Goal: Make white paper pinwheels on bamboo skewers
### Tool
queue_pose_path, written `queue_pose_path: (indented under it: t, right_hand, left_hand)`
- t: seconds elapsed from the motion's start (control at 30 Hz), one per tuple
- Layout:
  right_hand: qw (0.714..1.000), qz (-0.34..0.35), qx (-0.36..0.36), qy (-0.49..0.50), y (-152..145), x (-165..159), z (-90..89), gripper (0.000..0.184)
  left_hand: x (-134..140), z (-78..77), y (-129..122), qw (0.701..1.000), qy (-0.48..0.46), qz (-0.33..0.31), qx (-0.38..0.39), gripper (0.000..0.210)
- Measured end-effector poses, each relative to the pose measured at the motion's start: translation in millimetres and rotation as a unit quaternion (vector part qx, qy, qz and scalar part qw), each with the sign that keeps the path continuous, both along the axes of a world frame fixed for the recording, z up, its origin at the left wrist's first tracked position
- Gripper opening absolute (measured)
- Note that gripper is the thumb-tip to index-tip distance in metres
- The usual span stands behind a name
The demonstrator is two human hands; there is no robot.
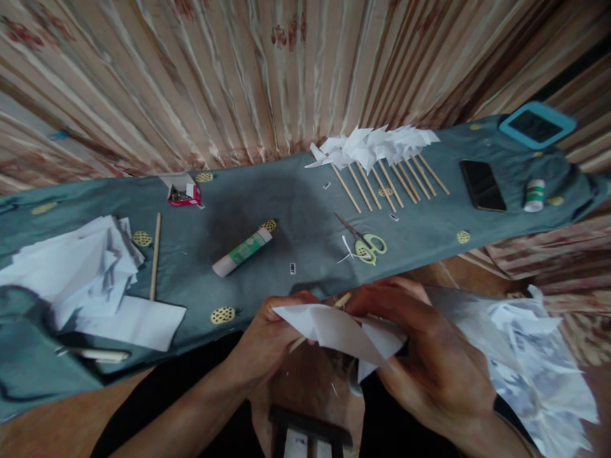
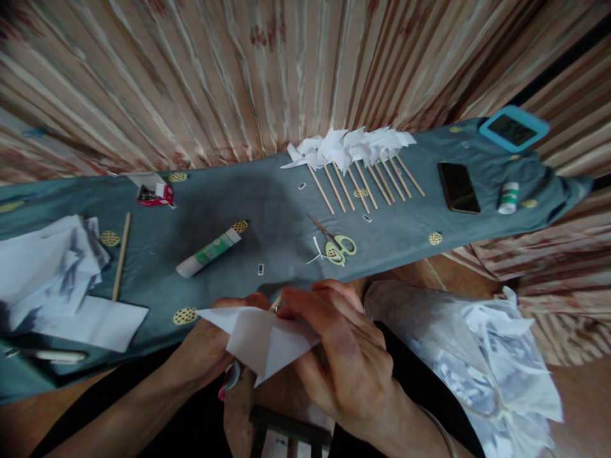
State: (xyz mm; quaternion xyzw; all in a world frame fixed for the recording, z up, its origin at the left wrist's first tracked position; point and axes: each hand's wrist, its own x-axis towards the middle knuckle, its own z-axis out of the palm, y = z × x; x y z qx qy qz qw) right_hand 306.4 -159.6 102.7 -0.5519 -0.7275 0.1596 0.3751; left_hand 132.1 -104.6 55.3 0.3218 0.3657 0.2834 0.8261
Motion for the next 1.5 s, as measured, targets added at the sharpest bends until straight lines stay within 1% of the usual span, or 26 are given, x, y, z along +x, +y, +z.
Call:
queue_pose_path:
  t: [0.17, 0.3, 0.37, 0.43, 0.5, 0.57, 0.63, 0.73, 0.8, 0.9, 0.97, 1.03, 1.1, 1.2, 1.33, 1.5]
  right_hand:
    - [1.000, -0.004, 0.004, 0.001, 0.3, -0.8, -0.1, 0.047]
    - [1.000, -0.010, 0.003, -0.003, -0.7, -0.7, 0.5, 0.046]
    - [1.000, -0.016, 0.006, 0.000, -2.2, -1.2, -1.0, 0.045]
    - [0.999, -0.038, -0.006, 0.027, -3.9, -2.0, -4.4, 0.044]
    - [0.993, -0.065, -0.046, 0.088, -4.2, -2.8, -8.9, 0.044]
    - [0.978, -0.085, -0.096, 0.163, -1.5, -3.3, -13.2, 0.042]
    - [0.960, -0.101, -0.131, 0.225, 4.8, -3.4, -17.3, 0.038]
    - [0.934, -0.115, -0.167, 0.295, 18.5, -2.4, -26.8, 0.029]
    - [0.915, -0.109, -0.193, 0.338, 27.9, -0.7, -36.9, 0.023]
    - [0.879, -0.103, -0.226, 0.407, 39.7, 3.4, -54.7, 0.033]
    - [0.856, -0.094, -0.268, 0.432, 46.3, 6.2, -64.8, 0.038]
    - [0.840, -0.094, -0.281, 0.454, 52.1, 8.0, -72.0, 0.040]
    - [0.831, -0.087, -0.292, 0.466, 57.2, 8.6, -76.5, 0.041]
    - [0.824, -0.066, -0.305, 0.472, 62.6, 7.6, -80.0, 0.040]
    - [0.820, -0.064, -0.324, 0.468, 67.0, 4.5, -83.1, 0.037]
    - [0.815, -0.064, -0.330, 0.472, 71.6, -1.0, -88.1, 0.036]
  left_hand:
    - [0.1, 0.9, -0.2, 1.000, 0.018, -0.004, 0.002, 0.022]
    - [-0.4, 1.5, -0.3, 1.000, 0.028, -0.010, 0.001, 0.018]
    - [-0.7, 2.3, 0.2, 0.999, 0.028, -0.013, 0.014, 0.017]
    - [-1.0, 2.4, 1.0, 0.999, 0.030, -0.015, 0.036, 0.018]
    - [-0.9, 0.4, 1.5, 0.998, 0.034, -0.015, 0.040, 0.018]
    - [-0.5, -4.4, 1.7, 0.999, 0.034, -0.007, 0.020, 0.014]
    - [0.2, -10.9, 1.9, 0.999, 0.035, 0.003, 0.006, 0.012]
    - [1.7, -18.8, 3.5, 0.998, 0.057, 0.011, 0.025, 0.019]
    - [3.4, -20.7, 5.3, 0.996, 0.074, 0.019, 0.036, 0.021]
    - [6.0, -20.5, 8.0, 0.994, 0.099, 0.021, 0.038, 0.020]
    - [7.2, -21.5, 9.0, 0.992, 0.117, 0.020, 0.048, 0.023]
    - [7.6, -24.9, 9.0, 0.990, 0.129, 0.021, 0.061, 0.025]
    - [7.4, -29.6, 7.9, 0.990, 0.129, 0.027, 0.058, 0.025]
    - [6.3, -34.9, 5.0, 0.993, 0.109, 0.043, 0.033, 0.027]
    - [3.7, -36.6, 2.2, 0.994, 0.090, 0.060, 0.019, 0.028]
    - [-0.4, -38.2, 2.9, 0.993, 0.080, 0.083, 0.000, 0.030]
